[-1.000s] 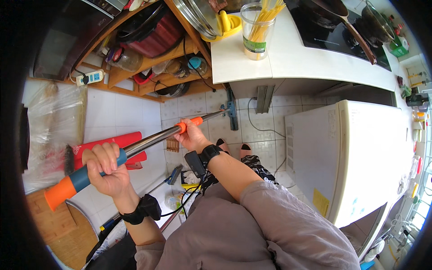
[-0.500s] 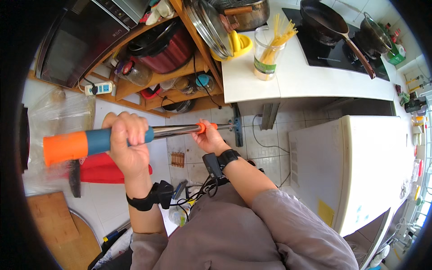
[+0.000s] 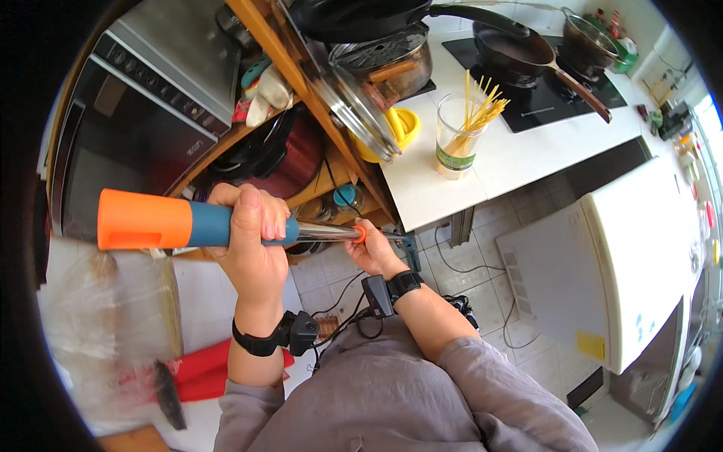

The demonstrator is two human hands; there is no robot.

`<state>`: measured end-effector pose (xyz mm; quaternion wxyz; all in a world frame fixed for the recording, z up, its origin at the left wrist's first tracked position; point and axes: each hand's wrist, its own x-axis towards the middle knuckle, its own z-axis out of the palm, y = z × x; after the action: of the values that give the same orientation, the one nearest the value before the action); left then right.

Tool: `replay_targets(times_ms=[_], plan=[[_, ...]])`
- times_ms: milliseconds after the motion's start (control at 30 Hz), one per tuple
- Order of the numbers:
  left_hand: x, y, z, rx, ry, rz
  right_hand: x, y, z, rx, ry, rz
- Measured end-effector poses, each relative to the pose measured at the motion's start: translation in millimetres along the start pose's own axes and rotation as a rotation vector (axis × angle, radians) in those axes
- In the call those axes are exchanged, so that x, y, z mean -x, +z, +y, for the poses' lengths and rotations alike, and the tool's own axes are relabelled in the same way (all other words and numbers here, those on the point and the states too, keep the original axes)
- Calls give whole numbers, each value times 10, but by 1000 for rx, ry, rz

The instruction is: The person is picking up, organizing, and assembling cleaning tool components such as mop handles and broom heads in a kitchen environment.

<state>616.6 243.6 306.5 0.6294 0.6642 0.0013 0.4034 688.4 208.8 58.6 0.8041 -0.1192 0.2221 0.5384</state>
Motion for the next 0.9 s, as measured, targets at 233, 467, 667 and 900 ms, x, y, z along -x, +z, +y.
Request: replay_targets(times_ms=[233, 467, 667, 900], plan=[[-341, -42, -254, -40, 61, -162, -277, 327, -243, 17, -137, -86], [-763, 188, -579, 19, 56, -52, -460, 399, -494, -216, -227, -215], [-1060, 364, -785, -83, 169, -112, -585, 585, -610, -378, -362, -162], [-1010, 604, -768, -136, 204, -105, -329, 645, -636, -491, -424, -47]])
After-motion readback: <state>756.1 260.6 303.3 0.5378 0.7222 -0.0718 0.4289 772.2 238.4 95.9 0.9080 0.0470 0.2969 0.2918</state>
